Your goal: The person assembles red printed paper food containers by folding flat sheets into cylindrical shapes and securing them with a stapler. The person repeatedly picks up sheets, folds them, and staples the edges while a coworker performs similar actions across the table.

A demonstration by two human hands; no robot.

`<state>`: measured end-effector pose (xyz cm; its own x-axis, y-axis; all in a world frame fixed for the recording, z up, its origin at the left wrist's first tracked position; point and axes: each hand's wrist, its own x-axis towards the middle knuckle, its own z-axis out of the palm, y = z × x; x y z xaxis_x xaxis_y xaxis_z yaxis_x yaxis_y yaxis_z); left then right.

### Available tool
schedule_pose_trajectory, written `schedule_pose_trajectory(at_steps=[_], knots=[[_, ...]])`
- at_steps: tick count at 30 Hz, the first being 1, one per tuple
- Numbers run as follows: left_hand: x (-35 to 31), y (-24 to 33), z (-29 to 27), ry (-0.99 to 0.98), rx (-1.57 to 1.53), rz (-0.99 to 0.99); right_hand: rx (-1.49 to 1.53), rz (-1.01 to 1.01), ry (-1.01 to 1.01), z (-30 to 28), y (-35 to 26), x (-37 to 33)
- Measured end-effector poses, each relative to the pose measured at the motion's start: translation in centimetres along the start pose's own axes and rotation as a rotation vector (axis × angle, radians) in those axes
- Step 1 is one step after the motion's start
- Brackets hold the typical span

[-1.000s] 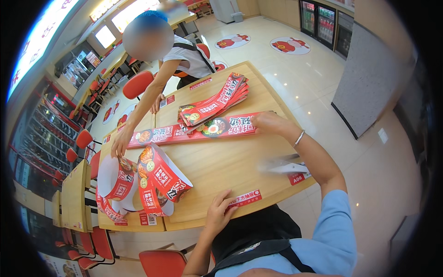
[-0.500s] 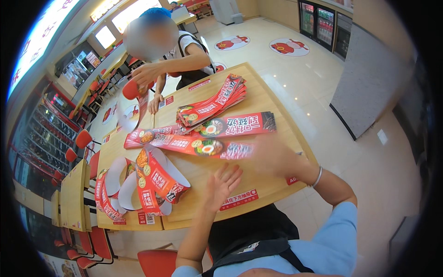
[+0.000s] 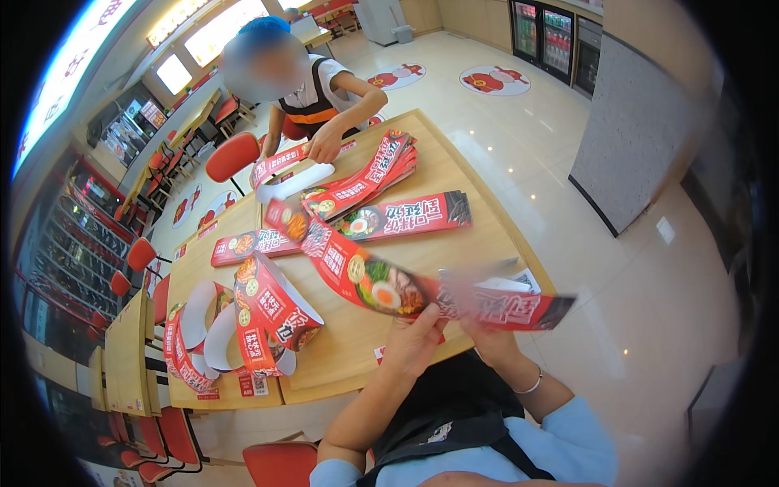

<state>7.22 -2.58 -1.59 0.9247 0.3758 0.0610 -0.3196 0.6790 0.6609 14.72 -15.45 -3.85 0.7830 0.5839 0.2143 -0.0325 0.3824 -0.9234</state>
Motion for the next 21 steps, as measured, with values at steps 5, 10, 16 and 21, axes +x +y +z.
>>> schedule_pose_trajectory(at_steps=[5, 10, 16, 21], knots=[[-0.3, 5.6, -1.6, 0.088, -0.259, 0.081, 0.589, 0.102, 0.028, -3.4, 0.2, 0.0], [-1.5, 14.3, -5.4, 0.194, -0.594, 0.374, 1.031, -0.027, -0.137, -10.1, -2.4, 0.9], [-3.9, 16.8, -7.6, -0.252, -0.369, 0.29, 0.769, 0.253, -0.091, -13.5, -3.7, 1.7], [-5.8, 13.4, -3.6, 0.07, 0.572, -0.05, -0.401, 0.149, -0.42, -7.0, -6.0, 3.8]])
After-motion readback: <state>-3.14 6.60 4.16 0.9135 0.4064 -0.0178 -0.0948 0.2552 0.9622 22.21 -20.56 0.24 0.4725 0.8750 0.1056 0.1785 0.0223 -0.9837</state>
